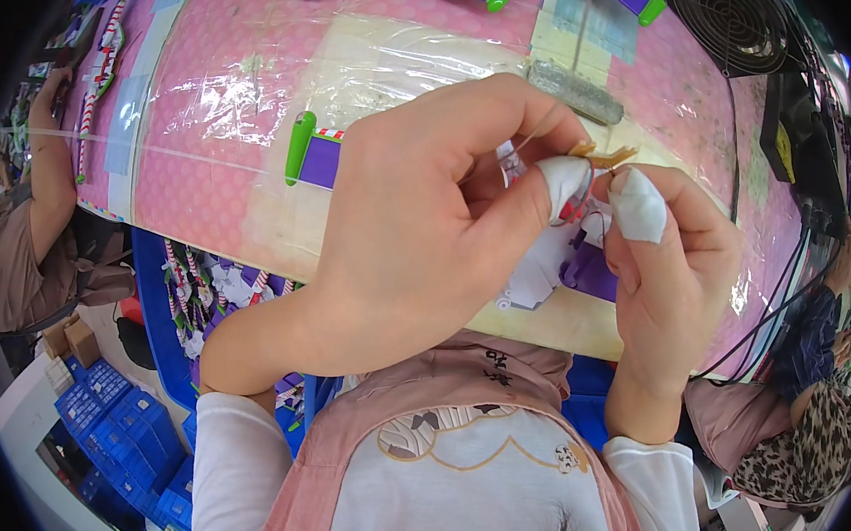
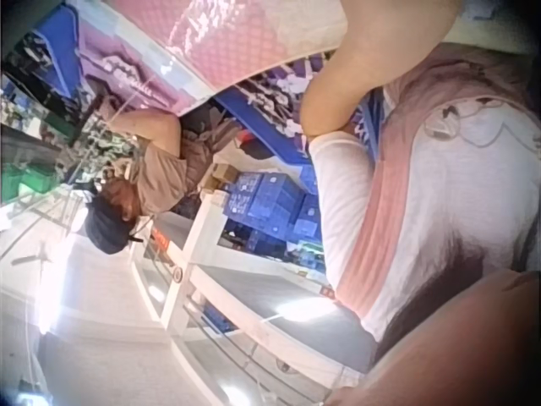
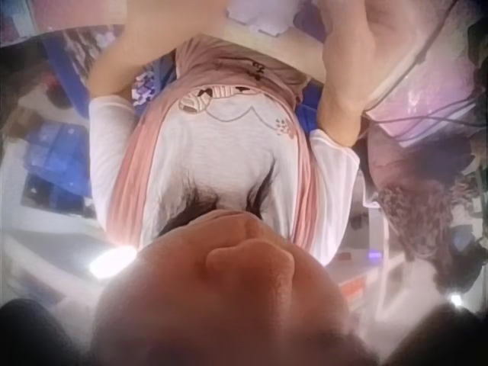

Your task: Soldering wires to a circuit board and assembling toy components on a factory assembly line.

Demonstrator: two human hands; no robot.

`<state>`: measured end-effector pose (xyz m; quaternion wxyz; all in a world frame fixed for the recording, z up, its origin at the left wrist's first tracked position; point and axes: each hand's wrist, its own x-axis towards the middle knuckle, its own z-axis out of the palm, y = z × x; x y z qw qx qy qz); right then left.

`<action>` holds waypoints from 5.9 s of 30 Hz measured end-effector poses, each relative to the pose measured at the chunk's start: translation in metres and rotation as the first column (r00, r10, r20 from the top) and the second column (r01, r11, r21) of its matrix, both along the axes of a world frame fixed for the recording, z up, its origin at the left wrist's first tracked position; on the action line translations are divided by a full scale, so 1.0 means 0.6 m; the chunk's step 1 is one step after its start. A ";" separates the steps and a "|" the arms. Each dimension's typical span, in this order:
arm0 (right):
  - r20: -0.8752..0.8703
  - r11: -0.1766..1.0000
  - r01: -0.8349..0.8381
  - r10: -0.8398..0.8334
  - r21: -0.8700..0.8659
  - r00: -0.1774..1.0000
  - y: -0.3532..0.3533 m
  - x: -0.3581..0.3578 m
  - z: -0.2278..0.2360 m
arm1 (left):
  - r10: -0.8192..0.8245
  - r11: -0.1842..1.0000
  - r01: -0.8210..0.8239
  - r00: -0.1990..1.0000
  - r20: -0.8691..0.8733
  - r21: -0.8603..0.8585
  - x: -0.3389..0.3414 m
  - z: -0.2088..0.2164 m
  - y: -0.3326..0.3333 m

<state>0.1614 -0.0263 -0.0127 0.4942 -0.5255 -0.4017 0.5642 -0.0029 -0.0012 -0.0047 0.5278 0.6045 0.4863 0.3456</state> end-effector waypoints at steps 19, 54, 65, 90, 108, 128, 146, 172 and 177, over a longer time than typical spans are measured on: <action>-0.008 1.000 -0.003 0.004 0.017 1.000 0.000 -0.001 -0.006 | -0.028 0.998 0.029 0.999 0.029 -0.048 0.002 0.006 0.001; 0.105 0.725 0.679 -0.689 0.113 0.717 0.142 0.370 -0.023 | 0.112 0.823 0.192 0.868 -0.484 0.535 -0.018 0.028 0.064; -0.291 0.875 0.476 -0.480 -0.089 0.827 0.009 0.110 -0.064 | 0.135 0.848 0.129 0.885 -0.446 0.514 -0.038 -0.006 0.026; -0.228 0.894 0.434 -0.448 -0.107 0.865 0.008 0.110 -0.076 | 0.095 0.863 0.179 0.861 -0.500 0.472 -0.043 0.006 0.018; -0.263 0.883 0.450 -0.469 -0.132 0.843 0.013 0.113 -0.069 | 0.093 0.871 0.167 0.867 -0.490 0.461 -0.040 0.006 0.021; -0.202 0.923 0.382 -0.385 -0.054 0.901 0.003 0.110 -0.078 | 0.056 0.825 0.251 0.855 -0.516 0.507 -0.040 0.015 0.032; -0.278 0.735 0.656 -0.602 0.172 0.748 0.011 0.244 -0.032 | 0.099 0.880 0.167 0.852 -0.514 0.445 -0.045 0.041 0.043; 0.220 0.872 -0.490 0.478 0.002 0.850 0.208 0.031 0.018 | 0.757 0.651 -0.707 0.630 0.172 -0.277 -0.301 0.012 0.117; 0.283 0.861 -0.494 0.508 -0.123 0.814 0.313 -0.003 0.014 | 0.713 0.697 -0.677 0.689 0.131 -0.237 -0.379 -0.036 0.176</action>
